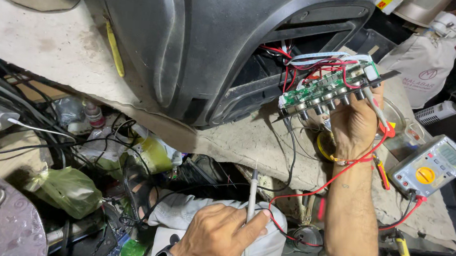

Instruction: The person uses a multimeter to test various points on a green circuit board attached to a black plastic housing. They repeatedly place the probes on different components and connectors while seated on the floor in a cluttered workspace.

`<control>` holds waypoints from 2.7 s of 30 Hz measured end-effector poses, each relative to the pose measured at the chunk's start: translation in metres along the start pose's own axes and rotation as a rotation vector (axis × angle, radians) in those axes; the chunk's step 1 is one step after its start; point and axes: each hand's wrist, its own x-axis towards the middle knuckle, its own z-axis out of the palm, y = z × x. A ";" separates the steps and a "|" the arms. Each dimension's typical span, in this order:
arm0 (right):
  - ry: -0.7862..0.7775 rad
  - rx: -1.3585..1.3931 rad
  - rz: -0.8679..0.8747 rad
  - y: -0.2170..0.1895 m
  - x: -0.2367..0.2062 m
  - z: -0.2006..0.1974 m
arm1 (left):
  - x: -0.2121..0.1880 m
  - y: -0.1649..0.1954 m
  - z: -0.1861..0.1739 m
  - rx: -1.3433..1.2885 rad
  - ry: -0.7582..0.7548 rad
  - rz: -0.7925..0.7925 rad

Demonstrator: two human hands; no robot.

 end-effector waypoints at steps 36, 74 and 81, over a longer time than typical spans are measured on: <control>-0.010 0.070 0.014 0.001 -0.002 -0.008 | 0.120 -0.045 0.004 0.539 0.255 -0.046; -0.071 0.128 -0.110 -0.014 -0.012 -0.022 | 0.183 -0.053 -0.009 0.238 0.124 -0.001; -0.041 -0.080 -0.242 -0.024 -0.025 -0.012 | 0.198 -0.046 -0.008 0.287 0.078 -0.115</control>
